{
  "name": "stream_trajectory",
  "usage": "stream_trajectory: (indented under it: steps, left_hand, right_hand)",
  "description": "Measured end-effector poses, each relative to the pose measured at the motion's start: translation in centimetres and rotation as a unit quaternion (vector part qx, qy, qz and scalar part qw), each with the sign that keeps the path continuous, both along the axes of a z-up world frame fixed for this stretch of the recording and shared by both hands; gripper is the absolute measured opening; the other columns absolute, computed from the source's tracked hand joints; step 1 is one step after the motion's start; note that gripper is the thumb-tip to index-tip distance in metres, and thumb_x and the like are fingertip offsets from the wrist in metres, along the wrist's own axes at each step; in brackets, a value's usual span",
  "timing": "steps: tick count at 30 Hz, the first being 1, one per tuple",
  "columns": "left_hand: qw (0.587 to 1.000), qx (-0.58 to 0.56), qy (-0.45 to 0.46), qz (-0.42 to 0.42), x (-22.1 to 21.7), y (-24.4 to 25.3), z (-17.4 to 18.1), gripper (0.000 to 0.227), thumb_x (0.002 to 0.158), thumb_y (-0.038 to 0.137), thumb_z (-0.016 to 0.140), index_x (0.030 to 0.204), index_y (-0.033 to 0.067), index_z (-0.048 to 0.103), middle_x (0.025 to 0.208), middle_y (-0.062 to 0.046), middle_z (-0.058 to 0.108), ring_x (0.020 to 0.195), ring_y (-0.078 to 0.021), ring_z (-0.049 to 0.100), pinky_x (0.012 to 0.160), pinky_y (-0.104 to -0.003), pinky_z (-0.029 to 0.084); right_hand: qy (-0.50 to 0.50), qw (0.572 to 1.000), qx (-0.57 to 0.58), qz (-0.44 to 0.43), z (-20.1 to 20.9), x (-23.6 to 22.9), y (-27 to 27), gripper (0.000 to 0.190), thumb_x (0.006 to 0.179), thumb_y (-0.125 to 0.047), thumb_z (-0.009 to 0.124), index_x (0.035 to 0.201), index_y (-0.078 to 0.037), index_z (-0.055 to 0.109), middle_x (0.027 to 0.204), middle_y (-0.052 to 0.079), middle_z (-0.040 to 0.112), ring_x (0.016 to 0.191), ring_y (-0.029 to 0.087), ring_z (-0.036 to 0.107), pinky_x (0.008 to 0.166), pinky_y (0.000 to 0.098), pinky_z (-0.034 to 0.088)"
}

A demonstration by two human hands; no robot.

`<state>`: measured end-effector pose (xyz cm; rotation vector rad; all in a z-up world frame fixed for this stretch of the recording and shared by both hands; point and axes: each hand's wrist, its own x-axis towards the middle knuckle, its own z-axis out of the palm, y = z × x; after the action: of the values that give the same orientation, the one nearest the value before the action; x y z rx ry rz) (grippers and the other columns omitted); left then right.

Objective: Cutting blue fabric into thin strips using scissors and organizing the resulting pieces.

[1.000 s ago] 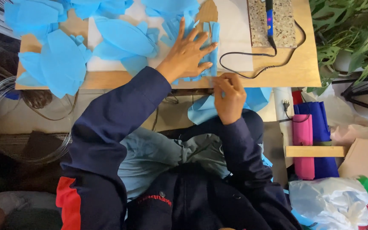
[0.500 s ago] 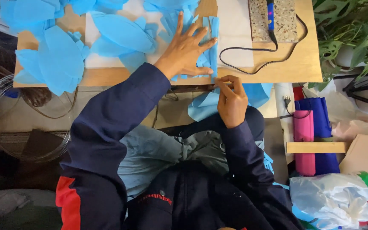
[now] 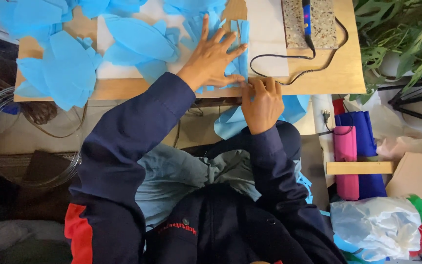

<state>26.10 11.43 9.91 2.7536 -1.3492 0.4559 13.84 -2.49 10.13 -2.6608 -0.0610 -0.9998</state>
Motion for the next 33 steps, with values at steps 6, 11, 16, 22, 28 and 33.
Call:
stream_trajectory:
  steps: [6, 11, 16, 22, 28, 33]
  left_hand:
    - [1.000, -0.026, -0.017, 0.003, 0.2, -0.2, -0.5, 0.056, 0.091, 0.058, 0.033, 0.132, 0.0218, 0.044, 0.126, -0.015, 0.044, 0.124, -0.0379, 0.028, 0.096, -0.069, -0.002]
    - [1.000, -0.015, 0.005, 0.019, 0.0, -0.4, -0.1, 0.053, 0.093, 0.053, 0.029, 0.132, 0.0209, 0.043, 0.126, -0.015, 0.044, 0.123, -0.0382, 0.028, 0.096, -0.070, -0.003]
    - [0.999, -0.030, 0.033, 0.026, -0.6, 0.0, 1.8, 0.058, 0.095, 0.043, 0.032, 0.138, 0.0050, 0.022, 0.122, -0.014, 0.045, 0.114, -0.0351, 0.038, 0.095, -0.069, 0.007]
    - [0.990, -0.127, -0.055, -0.011, -2.6, 1.2, 6.4, 0.048, 0.089, -0.003, 0.062, 0.133, -0.0020, 0.042, 0.137, -0.018, 0.018, 0.129, -0.0333, 0.014, 0.100, -0.066, 0.015]
    - [0.928, -0.323, -0.016, -0.186, -7.7, 0.3, 11.2, 0.033, 0.097, 0.019, 0.030, 0.111, 0.0023, 0.055, 0.116, -0.016, 0.052, 0.116, -0.0301, 0.041, 0.102, -0.048, 0.028]
    - [0.855, -0.315, 0.317, -0.261, -12.6, -1.6, 7.6, 0.038, 0.078, 0.039, 0.062, 0.097, 0.0058, 0.061, 0.077, -0.017, 0.062, 0.073, -0.0414, 0.058, 0.071, -0.051, 0.044]
  right_hand:
    - [0.025, 0.999, 0.023, -0.033, -0.5, 0.6, 0.1, 0.008, 0.074, -0.020, 0.067, 0.078, -0.015, 0.063, 0.077, 0.003, 0.055, 0.075, 0.026, 0.052, 0.047, 0.0382, 0.041]
    - [0.074, 0.994, 0.075, -0.025, -0.4, 0.9, -0.3, 0.009, 0.074, -0.019, 0.069, 0.076, -0.015, 0.061, 0.074, 0.002, 0.056, 0.071, 0.026, 0.054, 0.049, 0.0405, 0.041]
    - [0.075, 0.990, 0.122, -0.002, 0.0, 1.1, -0.9, 0.013, 0.078, -0.017, 0.068, 0.074, -0.013, 0.057, 0.073, 0.002, 0.057, 0.065, 0.023, 0.056, 0.046, 0.0387, 0.040]
    - [-0.017, 0.991, 0.123, 0.048, 2.1, 0.7, -1.1, 0.012, 0.085, -0.017, 0.064, 0.075, -0.014, 0.058, 0.063, -0.001, 0.052, 0.060, 0.016, 0.046, 0.050, 0.0335, 0.036]
    - [-0.013, 0.981, 0.055, 0.184, 7.9, -3.4, -2.8, 0.009, 0.082, 0.002, 0.062, 0.074, -0.003, 0.061, 0.068, 0.007, 0.058, 0.066, 0.020, 0.049, 0.054, 0.0312, 0.038]
    - [0.137, 0.938, -0.081, 0.308, 10.5, -7.8, -5.3, 0.015, 0.078, -0.003, 0.065, 0.067, -0.006, 0.055, 0.055, 0.006, 0.050, 0.068, 0.029, 0.055, 0.053, 0.0327, 0.044]
